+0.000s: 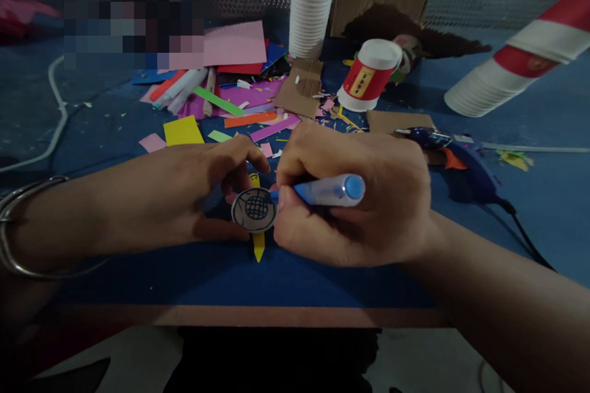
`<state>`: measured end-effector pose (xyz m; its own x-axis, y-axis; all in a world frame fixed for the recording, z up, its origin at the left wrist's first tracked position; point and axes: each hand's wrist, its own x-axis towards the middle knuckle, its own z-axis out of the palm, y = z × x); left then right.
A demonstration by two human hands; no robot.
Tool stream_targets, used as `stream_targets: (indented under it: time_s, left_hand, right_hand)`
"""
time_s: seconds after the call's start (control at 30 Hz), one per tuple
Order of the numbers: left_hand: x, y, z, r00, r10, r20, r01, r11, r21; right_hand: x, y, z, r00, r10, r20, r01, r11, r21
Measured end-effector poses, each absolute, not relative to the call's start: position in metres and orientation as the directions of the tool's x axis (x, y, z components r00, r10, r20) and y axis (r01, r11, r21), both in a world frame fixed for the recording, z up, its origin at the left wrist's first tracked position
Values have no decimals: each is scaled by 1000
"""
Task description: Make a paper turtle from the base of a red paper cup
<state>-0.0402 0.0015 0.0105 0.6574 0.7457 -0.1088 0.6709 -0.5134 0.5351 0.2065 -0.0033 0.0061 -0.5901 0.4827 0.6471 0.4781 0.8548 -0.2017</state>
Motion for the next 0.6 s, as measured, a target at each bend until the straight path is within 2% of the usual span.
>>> stream_targets:
  time_s: [0.23, 0.47, 0.6]
  left_hand:
    - [-41, 2, 11, 659, 744, -107, 672, -519, 528]
    - [-39, 1, 17, 644, 750, -150, 697, -496, 518]
    - [-38, 2, 16, 641, 754, -144, 697, -493, 521]
  right_hand:
    - [208, -5, 7, -572, 483, 663, 511, 842, -172]
    - [202, -14, 10, -538, 624, 566, 529, 773, -350]
    - [203, -15, 11, -534, 624, 570, 491, 778, -393]
